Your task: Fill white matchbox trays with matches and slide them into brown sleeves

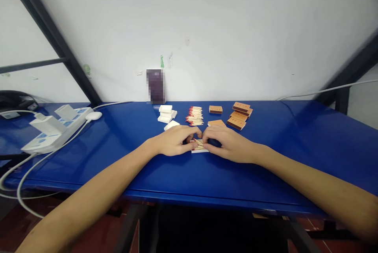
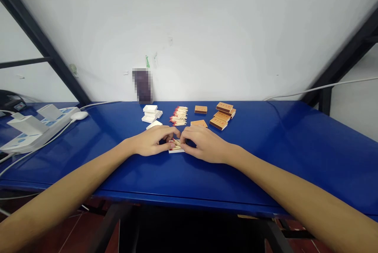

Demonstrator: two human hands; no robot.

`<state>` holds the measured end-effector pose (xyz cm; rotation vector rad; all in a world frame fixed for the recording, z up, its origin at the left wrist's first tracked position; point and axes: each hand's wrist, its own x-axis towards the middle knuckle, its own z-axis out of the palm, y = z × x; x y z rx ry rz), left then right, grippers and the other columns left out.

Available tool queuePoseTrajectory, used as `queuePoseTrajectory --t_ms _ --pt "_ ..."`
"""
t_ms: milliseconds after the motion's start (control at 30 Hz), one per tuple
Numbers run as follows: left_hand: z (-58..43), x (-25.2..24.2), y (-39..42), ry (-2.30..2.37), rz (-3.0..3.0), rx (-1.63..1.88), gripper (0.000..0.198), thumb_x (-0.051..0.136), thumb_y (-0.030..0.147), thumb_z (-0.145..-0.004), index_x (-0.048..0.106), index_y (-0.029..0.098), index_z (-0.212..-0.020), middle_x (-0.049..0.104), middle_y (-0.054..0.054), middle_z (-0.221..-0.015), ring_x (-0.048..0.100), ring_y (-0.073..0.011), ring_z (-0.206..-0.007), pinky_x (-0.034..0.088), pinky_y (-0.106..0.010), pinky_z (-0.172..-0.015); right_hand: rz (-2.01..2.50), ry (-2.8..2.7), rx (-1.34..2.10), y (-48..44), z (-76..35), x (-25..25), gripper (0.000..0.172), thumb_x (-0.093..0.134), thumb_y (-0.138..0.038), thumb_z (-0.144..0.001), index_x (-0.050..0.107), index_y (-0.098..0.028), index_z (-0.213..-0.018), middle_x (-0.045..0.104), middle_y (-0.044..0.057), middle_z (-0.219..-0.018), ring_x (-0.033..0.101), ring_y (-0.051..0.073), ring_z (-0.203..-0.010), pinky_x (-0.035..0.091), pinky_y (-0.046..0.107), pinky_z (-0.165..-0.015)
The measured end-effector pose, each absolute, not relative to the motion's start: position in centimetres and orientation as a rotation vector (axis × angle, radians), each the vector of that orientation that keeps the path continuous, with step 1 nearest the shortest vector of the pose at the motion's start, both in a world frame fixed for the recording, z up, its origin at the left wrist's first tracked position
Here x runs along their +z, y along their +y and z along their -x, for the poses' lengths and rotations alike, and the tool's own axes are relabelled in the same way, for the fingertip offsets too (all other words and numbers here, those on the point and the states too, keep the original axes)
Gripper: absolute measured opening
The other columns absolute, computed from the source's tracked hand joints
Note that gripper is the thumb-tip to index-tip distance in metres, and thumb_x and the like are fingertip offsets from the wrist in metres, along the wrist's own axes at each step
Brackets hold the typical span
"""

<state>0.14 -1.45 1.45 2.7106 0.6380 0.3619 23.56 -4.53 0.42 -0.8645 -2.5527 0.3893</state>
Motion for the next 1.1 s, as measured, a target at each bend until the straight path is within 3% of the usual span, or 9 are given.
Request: queuePoseTrajectory --t_ms 233,367,467,700,900,967,1100 --pt "-0.2 1.6 -1.5 0.652 -2.731 0.372 0.013 0.048 0.031 -0.092 0.053 0.019 -0.096 0.055 0.001 -0.075 0.05 -0.0146 -0.069 0.035 -0.027 -0.065 0.866 -2.527 0.368 -4.5 -23.4 0.3 0.017 0.048 -0.029 -0.097 0.062 -0.021 -0.092 0.066 0.005 -0.089 0.058 0.02 -0.08 0.043 0.034 -0.074" --pt "-0.2 1.7 -1.7 0.657 -2.795 0.376 0.033 0.064 0.049 -0.081 0.051 0.019 -0.087 0.055 0.001 -0.078 0.048 -0.0151 -0.07 0.034 -0.027 -0.065 0.896 -2.513 0.333 -4.3 -23.4 0.1 0.017 0.048 -0.027 -0.096 0.061 -0.02 -0.088 0.066 0.005 -0.086 0.056 0.019 -0.078 0.042 0.034 -0.073" --pt "-0.3 1.6 -1.8 0.691 -2.834 0.366 0.035 0.067 0.049 -0.076 0.051 0.02 -0.086 0.055 0.0 -0.078 0.049 -0.0159 -0.071 0.035 -0.028 -0.066 0.885 -2.505 0.323 -4.3 -23.4 0.0 0.017 0.049 -0.026 -0.096 0.061 -0.02 -0.086 0.066 0.004 -0.085 0.056 0.019 -0.078 0.043 0.035 -0.074" --pt "-0.4 1.3 -1.8 0.62 -2.855 0.416 0.024 0.067 0.038 -0.078 0.055 0.019 -0.087 0.058 -0.001 -0.082 0.053 -0.0168 -0.075 0.04 -0.029 -0.07 0.757 -2.542 0.364 -4.9 -23.4 0.5 0.02 0.048 -0.028 -0.097 0.066 -0.022 -0.09 0.064 0.008 -0.106 0.06 0.021 -0.093 0.047 0.038 -0.083" --pt "-0.5 1.6 -2.2 0.667 -2.842 0.397 0.026 0.065 0.039 -0.08 0.056 0.019 -0.093 0.06 -0.002 -0.088 0.054 -0.0175 -0.078 0.042 -0.03 -0.072 0.845 -2.528 0.181 -4.3 -24.7 1.9 0.021 0.042 -0.021 -0.095 0.063 -0.02 -0.095 0.064 0.01 -0.104 0.059 0.025 -0.095 0.046 0.042 -0.084" --pt "-0.6 1.6 -2.3 0.665 -2.849 0.398 0.026 0.064 0.037 -0.081 0.057 0.018 -0.098 0.061 -0.003 -0.091 0.056 -0.0184 -0.081 0.043 -0.031 -0.074 0.942 -2.526 0.099 -3.5 -25.7 2.0 0.019 0.047 -0.016 -0.089 0.062 -0.019 -0.1 0.064 0.01 -0.104 0.06 0.027 -0.097 0.046 0.043 -0.084" --pt "-0.5 1.4 -1.9 0.661 -2.877 0.424 0.026 0.059 0.034 -0.088 0.06 0.018 -0.108 0.064 -0.006 -0.1 0.059 -0.0209 -0.092 0.045 -0.033 -0.082 1.152 -2.575 -0.001 -2.2 -27.1 1.3 0.034 0.053 -0.02 -0.085 0.057 -0.02 -0.119 0.063 0.012 -0.118 0.058 0.03 -0.103 0.046 0.046 -0.087"
